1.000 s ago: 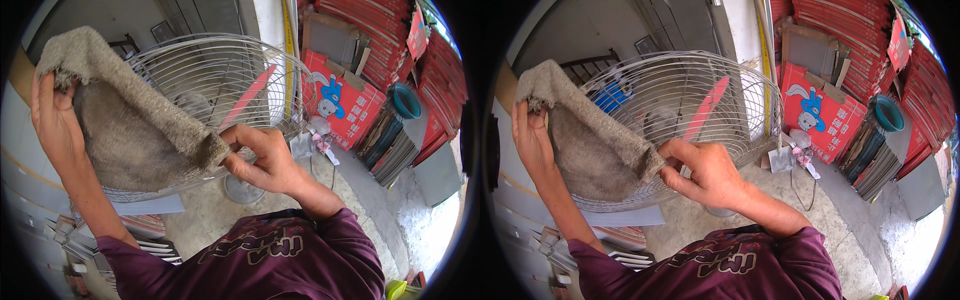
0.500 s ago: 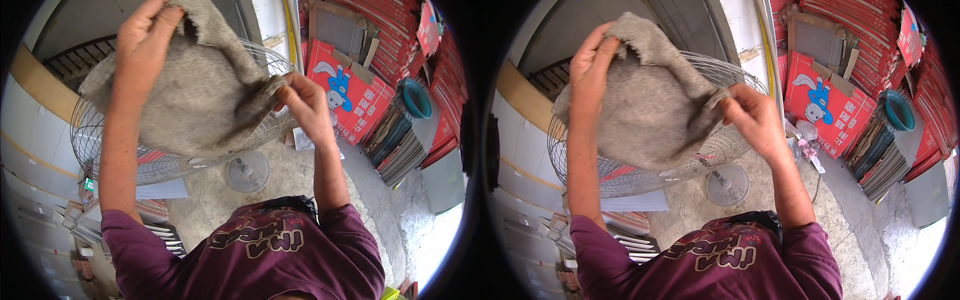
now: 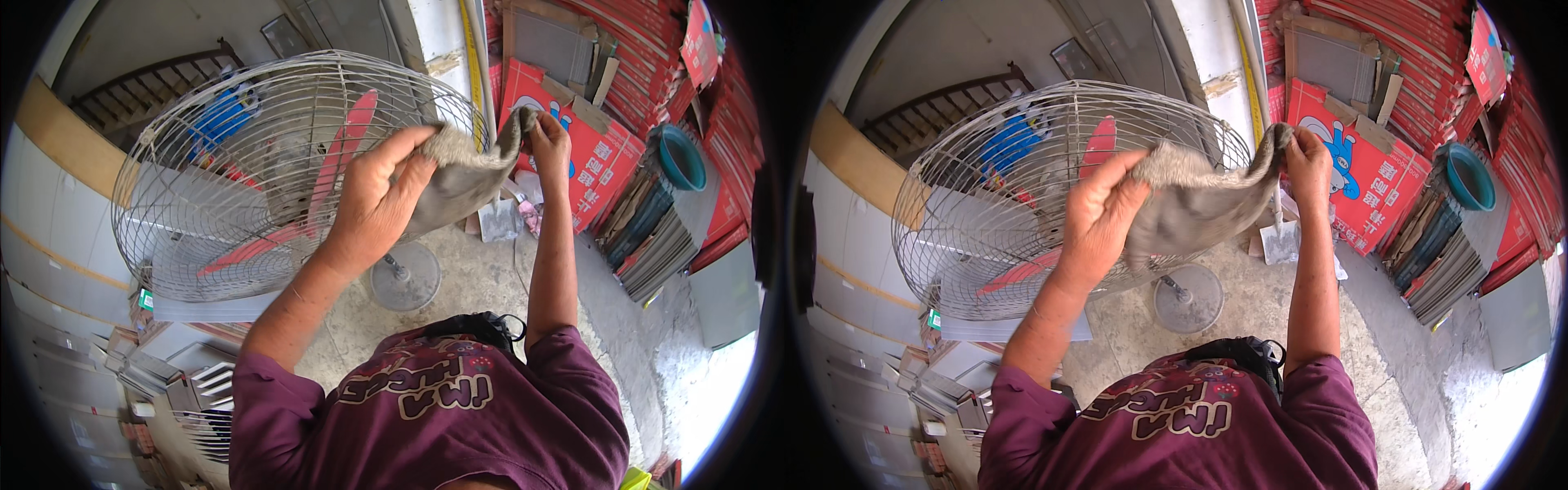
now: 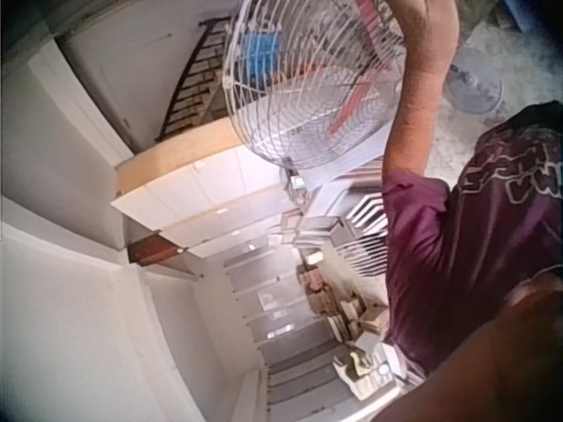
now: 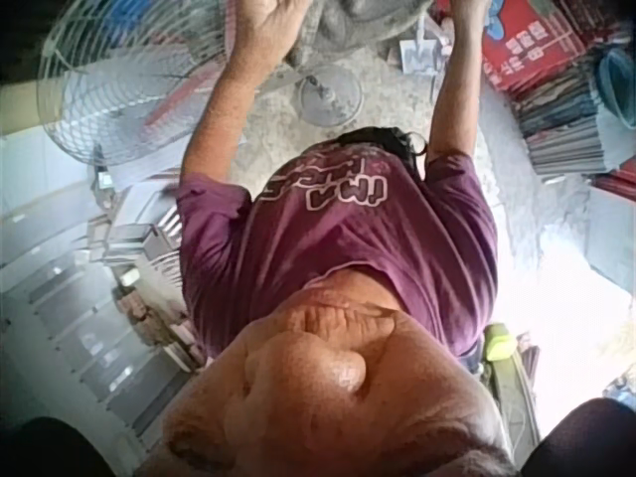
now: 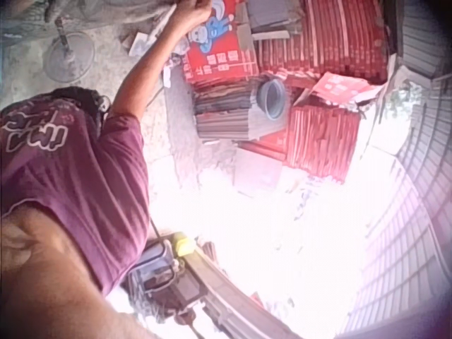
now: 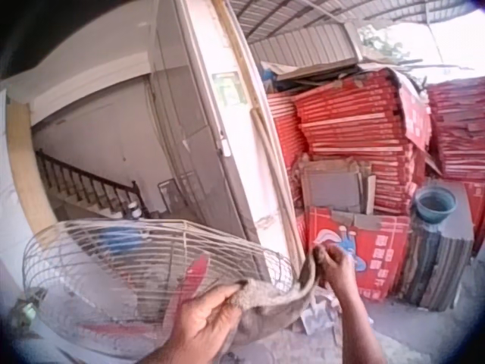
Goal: The person wipes a large white panel with a cloth and then cleans the outer cage of an industrial fan using the same cloth.
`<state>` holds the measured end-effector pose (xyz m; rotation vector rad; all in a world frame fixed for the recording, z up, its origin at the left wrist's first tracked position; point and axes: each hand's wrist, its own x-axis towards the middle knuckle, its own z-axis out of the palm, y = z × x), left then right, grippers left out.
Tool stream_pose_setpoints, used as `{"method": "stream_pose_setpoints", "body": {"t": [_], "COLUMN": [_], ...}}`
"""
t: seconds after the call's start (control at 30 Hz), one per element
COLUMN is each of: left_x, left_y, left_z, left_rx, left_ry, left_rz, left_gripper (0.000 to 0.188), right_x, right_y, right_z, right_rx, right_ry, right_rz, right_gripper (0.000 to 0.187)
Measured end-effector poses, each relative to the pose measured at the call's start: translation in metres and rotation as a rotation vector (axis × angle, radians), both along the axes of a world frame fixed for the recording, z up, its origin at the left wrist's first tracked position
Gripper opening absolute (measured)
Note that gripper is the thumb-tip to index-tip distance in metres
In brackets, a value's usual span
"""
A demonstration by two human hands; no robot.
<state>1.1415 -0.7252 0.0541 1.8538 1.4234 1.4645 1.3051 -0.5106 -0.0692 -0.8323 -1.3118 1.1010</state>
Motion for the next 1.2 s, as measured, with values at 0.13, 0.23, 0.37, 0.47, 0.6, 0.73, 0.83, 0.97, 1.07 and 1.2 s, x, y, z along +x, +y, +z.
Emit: {"method": "stream_pose_setpoints", "body": {"t": [0.13, 0.23, 0.37, 0.47, 0.6, 0.73, 0.83, 0.97, 1.07, 1.2], "left_x": [-0.008, -0.019, -0.038, -0.039, -0.034, -0.032, -0.028, -0.025, -0.016, -0.017], "left_y": [-0.024, -0.041, -0.081, -0.099, -0.100, -0.095, -0.087, -0.075, -0.066, -0.058], "left_z": [-0.027, -0.052, -0.068, -0.071, -0.083, -0.106, -0.120, -0.138, -0.150, -0.177], "left_rx": [-0.134, 0.033, 0.167, 0.340, 0.414, 0.313, 0.220, 0.089, 0.025, -0.136], "left_ry": [-0.122, -0.404, -0.519, -0.610, -0.580, -0.643, -0.666, -0.647, -0.648, -0.631], "left_rz": [0.051, 0.039, 0.281, 0.414, 0.389, 0.411, 0.383, 0.311, 0.289, 0.270], "left_gripper": [0.026, 0.024, 0.023, 0.017, 0.018, 0.017, 0.023, 0.025, 0.027, 0.025], "right_x": [-0.014, -0.038, -0.077, -0.109, -0.118, -0.111, -0.096, -0.078, -0.068, -0.054], "right_y": [0.004, 0.007, -0.025, -0.042, -0.043, -0.023, -0.014, -0.003, 0.004, 0.020], "right_z": [0.019, 0.048, 0.112, 0.144, 0.127, 0.084, 0.057, 0.037, 0.017, -0.019], "right_rx": [0.101, 0.196, 0.381, 0.450, 0.466, 0.425, 0.403, 0.350, 0.331, 0.284], "right_ry": [0.089, 0.134, 0.204, 0.394, 0.273, 0.143, 0.100, 0.133, -0.001, 0.059], "right_rz": [-0.014, 0.028, 0.154, 0.590, 0.595, 0.444, 0.340, 0.213, 0.077, 0.027], "right_gripper": [0.020, 0.023, 0.023, 0.016, 0.017, 0.018, 0.021, 0.024, 0.024, 0.020]}}
